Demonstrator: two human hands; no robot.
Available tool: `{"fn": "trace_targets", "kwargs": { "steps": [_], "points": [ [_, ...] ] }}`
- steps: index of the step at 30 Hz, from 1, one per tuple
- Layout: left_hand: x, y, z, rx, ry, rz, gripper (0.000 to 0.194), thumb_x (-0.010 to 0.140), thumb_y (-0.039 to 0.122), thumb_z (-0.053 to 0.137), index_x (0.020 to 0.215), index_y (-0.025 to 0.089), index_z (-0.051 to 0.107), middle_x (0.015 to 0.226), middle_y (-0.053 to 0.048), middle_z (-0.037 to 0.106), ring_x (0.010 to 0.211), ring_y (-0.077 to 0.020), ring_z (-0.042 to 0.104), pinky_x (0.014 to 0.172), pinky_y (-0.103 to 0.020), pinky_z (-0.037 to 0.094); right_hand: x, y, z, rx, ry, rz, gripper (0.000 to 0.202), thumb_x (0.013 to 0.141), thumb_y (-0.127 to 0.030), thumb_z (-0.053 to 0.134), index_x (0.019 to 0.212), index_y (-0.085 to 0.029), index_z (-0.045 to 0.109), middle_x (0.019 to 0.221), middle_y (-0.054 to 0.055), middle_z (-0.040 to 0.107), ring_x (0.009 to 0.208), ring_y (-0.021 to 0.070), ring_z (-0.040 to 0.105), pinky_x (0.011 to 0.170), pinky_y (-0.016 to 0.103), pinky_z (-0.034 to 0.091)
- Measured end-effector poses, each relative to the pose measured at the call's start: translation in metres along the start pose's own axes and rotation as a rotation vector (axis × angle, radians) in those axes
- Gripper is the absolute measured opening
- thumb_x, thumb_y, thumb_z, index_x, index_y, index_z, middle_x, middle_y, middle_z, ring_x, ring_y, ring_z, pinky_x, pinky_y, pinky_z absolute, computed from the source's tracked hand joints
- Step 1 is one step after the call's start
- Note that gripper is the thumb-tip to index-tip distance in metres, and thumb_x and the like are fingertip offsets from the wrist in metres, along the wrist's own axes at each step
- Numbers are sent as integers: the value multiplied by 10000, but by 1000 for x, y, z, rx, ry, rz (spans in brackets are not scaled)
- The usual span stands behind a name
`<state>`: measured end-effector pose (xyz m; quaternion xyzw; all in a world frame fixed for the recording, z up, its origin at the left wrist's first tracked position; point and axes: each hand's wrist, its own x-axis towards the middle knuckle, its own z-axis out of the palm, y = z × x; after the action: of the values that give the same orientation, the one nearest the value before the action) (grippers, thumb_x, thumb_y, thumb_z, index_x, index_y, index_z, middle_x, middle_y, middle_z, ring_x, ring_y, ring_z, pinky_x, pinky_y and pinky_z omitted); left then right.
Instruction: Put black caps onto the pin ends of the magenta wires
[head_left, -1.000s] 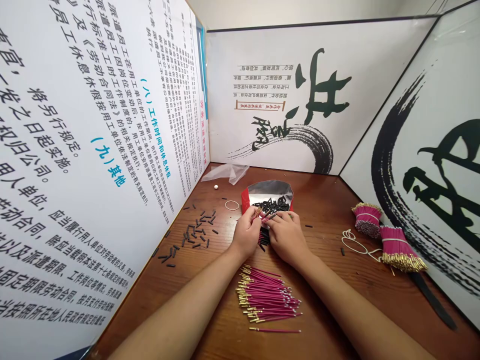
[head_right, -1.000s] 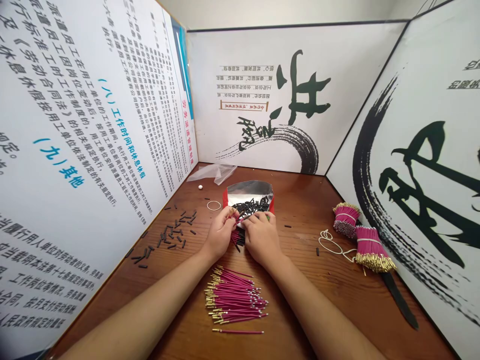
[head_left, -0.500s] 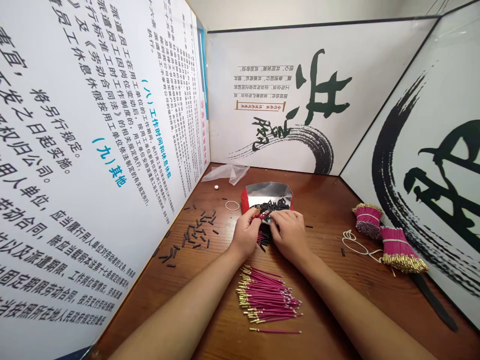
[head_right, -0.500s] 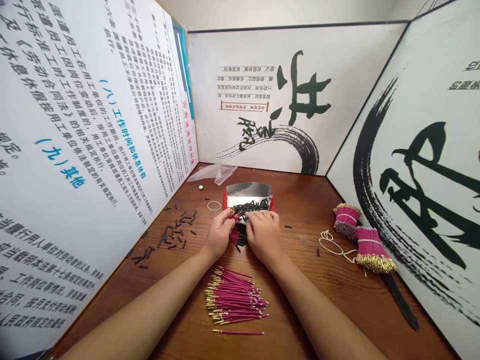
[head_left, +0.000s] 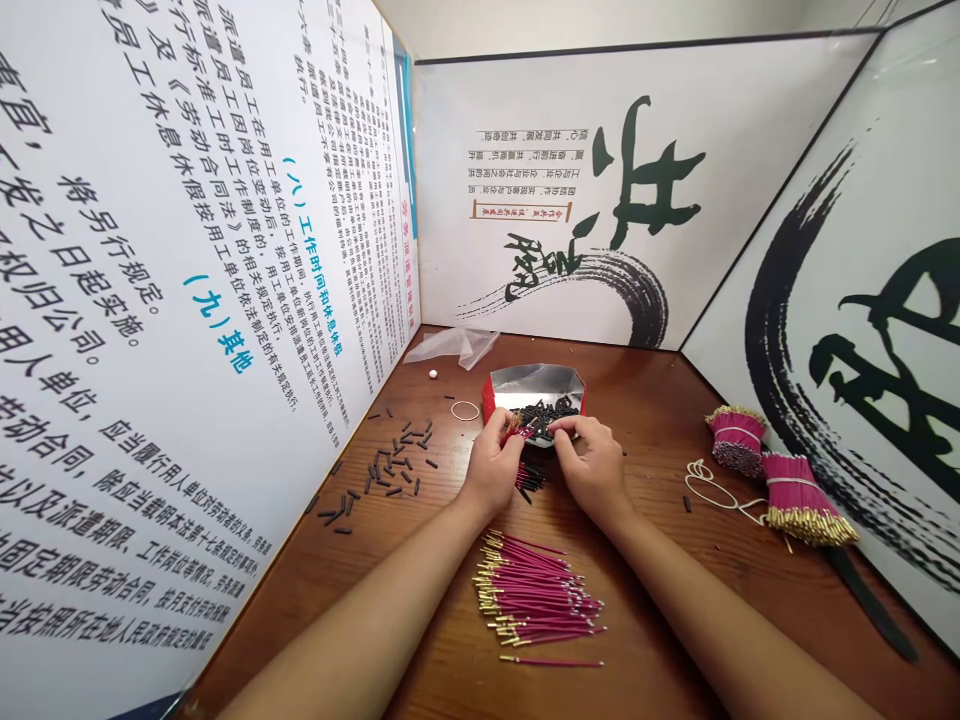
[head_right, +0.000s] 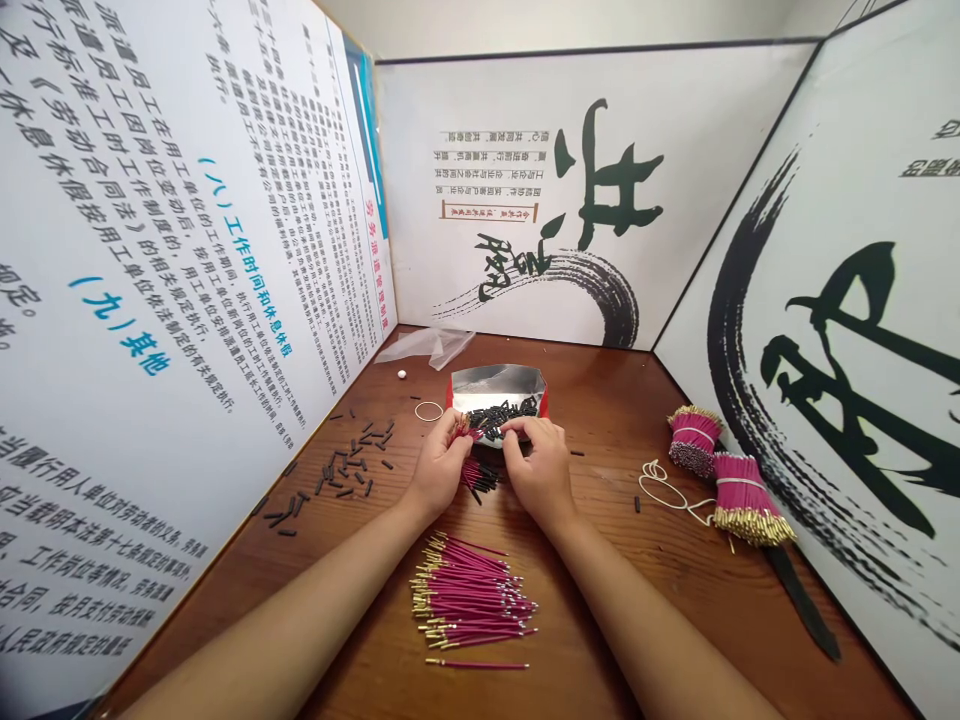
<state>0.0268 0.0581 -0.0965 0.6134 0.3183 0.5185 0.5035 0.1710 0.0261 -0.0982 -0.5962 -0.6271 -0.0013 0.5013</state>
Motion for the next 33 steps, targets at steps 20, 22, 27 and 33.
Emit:
{"fn": "trace_targets", "kwargs": {
  "steps": [20,22,27,33],
  "points": [
    [-1,-4,0,51,25,8,136,754,77,458,813,196,429,730,39,480,666,-97,432,670,-218,378,-8,-15,4,-552,-379,-192,299,958,-372,451,1077,-285,711,1218,60,661,1161,281,485,973,459,257],
    [-1,-4,0,49,24,2,138,752,75,456,818,195,439,734,38,494,666,-98,442,675,-221,381,-8,-15,4,-588,-344,-172,346,949,-426,456,1162,-265,677,1304,92,608,1220,304,447,983,464,263],
    [-1,-5,1,93,49,5,137,757,83,458,820,200,429,726,44,490,651,-97,435,676,-221,378,-9,-13,5,-660,-341,-146,428,946,-472,439,1204,-203,650,1235,120,649,1201,333,459,980,487,259],
    [0,-7,0,144,52,10,115,801,111,448,853,208,418,731,46,463,660,-101,437,687,-224,378,-8,-13,4,-630,-359,-173,346,956,-412,446,1102,-202,679,1114,91,700,1055,275,539,947,456,269]
  ]
}}
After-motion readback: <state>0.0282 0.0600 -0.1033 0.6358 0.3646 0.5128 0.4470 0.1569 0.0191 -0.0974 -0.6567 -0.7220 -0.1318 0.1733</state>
